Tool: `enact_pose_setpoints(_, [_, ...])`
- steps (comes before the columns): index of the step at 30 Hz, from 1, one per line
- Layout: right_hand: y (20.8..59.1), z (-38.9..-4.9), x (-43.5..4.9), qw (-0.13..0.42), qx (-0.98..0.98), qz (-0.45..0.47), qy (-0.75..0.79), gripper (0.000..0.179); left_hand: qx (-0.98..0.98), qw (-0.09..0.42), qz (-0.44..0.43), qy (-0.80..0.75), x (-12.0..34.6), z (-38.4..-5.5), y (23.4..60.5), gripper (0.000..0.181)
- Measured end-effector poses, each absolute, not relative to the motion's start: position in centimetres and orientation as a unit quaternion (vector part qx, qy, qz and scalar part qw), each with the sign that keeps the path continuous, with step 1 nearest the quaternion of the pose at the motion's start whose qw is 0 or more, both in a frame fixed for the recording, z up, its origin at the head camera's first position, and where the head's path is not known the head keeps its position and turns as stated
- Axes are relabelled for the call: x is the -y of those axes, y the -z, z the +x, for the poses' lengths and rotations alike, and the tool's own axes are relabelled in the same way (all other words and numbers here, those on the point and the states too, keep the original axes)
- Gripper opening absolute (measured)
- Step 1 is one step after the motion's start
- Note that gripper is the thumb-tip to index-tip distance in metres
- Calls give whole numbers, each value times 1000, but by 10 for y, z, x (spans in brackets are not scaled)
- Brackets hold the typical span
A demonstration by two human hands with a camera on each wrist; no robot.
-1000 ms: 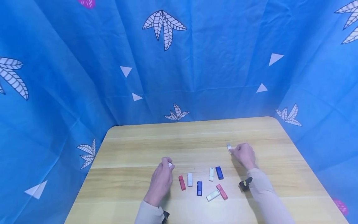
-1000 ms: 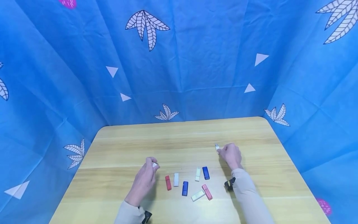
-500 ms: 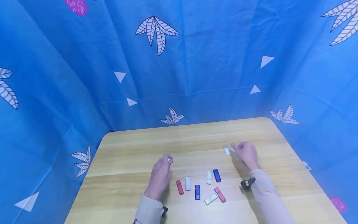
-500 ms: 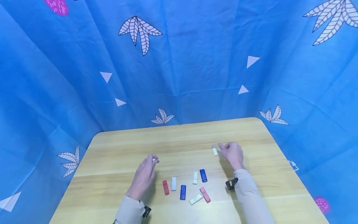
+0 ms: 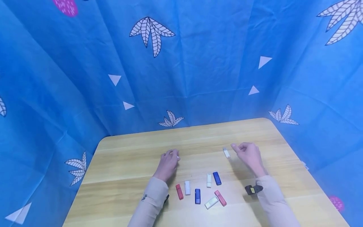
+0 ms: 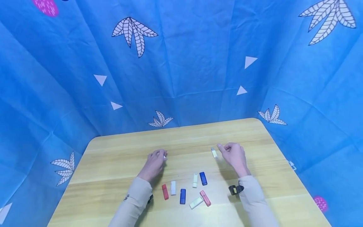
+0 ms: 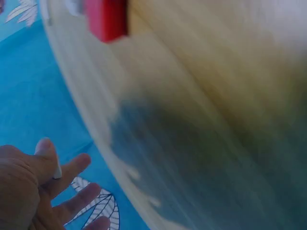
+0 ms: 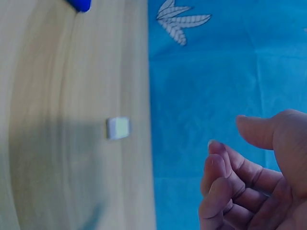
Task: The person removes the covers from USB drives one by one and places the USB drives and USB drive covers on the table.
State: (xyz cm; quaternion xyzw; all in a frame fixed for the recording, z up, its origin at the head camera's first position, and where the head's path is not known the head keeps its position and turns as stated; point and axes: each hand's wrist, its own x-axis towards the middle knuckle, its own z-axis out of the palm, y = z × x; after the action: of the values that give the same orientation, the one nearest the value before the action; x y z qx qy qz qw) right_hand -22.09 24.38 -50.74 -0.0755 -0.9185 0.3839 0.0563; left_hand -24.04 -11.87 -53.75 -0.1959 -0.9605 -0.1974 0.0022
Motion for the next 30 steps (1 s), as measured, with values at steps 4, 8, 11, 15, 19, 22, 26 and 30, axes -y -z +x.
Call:
enact_pose_setpoints(4, [495, -213, -236, 71, 919, -47, -385, 42, 962, -9, -215, 169, 118, -250, 545, 33])
enact_pose_setpoints(8, [484, -205, -228, 78, 916, -29, -393, 40, 963, -9, -236, 128, 116, -258, 551, 36])
enact_pose_setpoints(11, [477, -199, -222, 75, 912, -17, -404, 38, 963, -31, -242, 118, 118, -261, 552, 39])
enact_pose_setpoints(15, [472, -193, -218, 70, 910, -6, -408, 38, 961, -66, -215, 160, 127, -266, 548, 54])
enact_pose_setpoints(19, [467, -190, -219, 79, 913, -2, -400, 39, 963, -42, -164, 212, 142, -270, 539, 49])
enact_pose_setpoints(22, [464, -187, -221, 89, 915, -2, -395, 37, 968, -18, -137, 210, 150, -272, 532, 27])
enact_pose_setpoints(26, [460, -184, -222, 91, 914, 1, -395, 37, 972, -20, -106, 209, 157, -274, 529, 20])
enact_pose_setpoints(30, [458, -181, -219, 90, 912, 7, -401, 35, 968, -14, -76, 238, 167, -278, 528, 24])
